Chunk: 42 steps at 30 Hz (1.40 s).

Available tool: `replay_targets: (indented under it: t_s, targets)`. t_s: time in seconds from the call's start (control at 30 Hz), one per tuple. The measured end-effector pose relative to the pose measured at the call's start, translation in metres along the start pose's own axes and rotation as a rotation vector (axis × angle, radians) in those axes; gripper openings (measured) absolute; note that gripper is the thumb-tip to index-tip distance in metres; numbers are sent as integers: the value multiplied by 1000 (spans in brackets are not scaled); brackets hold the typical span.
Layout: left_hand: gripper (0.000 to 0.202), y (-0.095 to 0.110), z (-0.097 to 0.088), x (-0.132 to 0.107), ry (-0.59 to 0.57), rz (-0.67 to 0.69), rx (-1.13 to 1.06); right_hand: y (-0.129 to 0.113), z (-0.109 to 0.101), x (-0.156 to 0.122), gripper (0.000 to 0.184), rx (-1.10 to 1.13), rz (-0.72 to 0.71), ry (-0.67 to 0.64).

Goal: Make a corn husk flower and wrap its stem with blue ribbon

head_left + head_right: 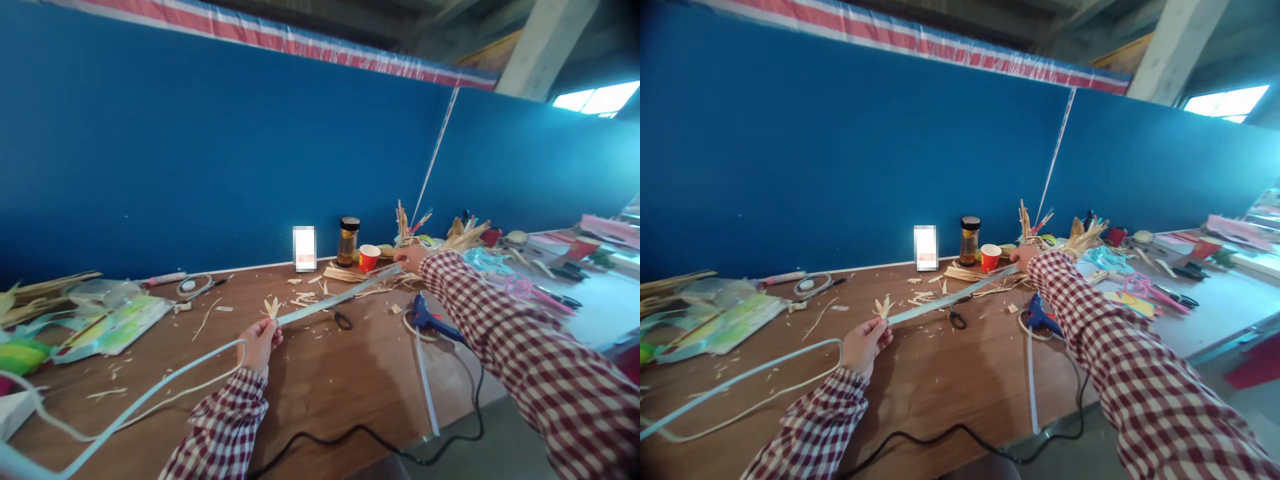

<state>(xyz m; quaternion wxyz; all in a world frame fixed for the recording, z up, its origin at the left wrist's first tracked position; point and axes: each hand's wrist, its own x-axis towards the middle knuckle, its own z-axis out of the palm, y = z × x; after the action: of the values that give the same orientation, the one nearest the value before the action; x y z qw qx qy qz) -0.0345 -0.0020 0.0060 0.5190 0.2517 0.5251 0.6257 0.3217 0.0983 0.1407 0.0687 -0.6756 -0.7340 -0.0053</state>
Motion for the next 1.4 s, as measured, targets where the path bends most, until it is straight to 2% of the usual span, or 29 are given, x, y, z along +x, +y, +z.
replay_targets:
  t_s: [0.07,0.13,0.2,0.27,0.33,0.4,0.5,0.63,0.8,0.93,1.13,1.23,1.3,1.4]
  targets:
    - [19,-1,2,-3,-15,18,34,-11,3,-3,21,-1,48,57]
    - [21,-2,6,-7,-59,46,87,-34,13,-12,24,29,32,88]
    - [24,-4,9,-12,-124,89,142,-68,31,-26,23,115,-87,53]
    - [26,-7,12,-16,-184,127,166,-107,53,-43,24,411,-316,-25]
    - [28,-9,14,-19,-231,147,159,-144,74,-60,25,583,-432,-69]
    - [29,-10,15,-20,-257,154,139,-173,90,-72,24,691,-452,-54]
    - [30,-9,14,-19,-263,162,124,-195,103,-81,20,837,-457,-92]
    - [33,-10,13,-18,-238,180,149,-198,108,-82,16,928,-391,-82]
    - [54,-11,14,-20,-199,246,211,-195,118,-80,20,1016,-316,-112]
    - [54,-10,16,-23,-217,271,282,-195,129,-80,26,1101,-255,-146]
    - [50,-11,15,-23,-274,278,320,-195,142,-80,23,1280,-181,-172]
    - [50,-10,16,-24,-321,206,239,-194,143,-81,23,1386,-122,-215]
    - [50,-9,18,-25,-333,100,133,-193,143,-81,23,1438,-77,-236]
    - [45,-8,19,-25,-277,-44,70,-191,144,-80,24,1464,-5,-220]
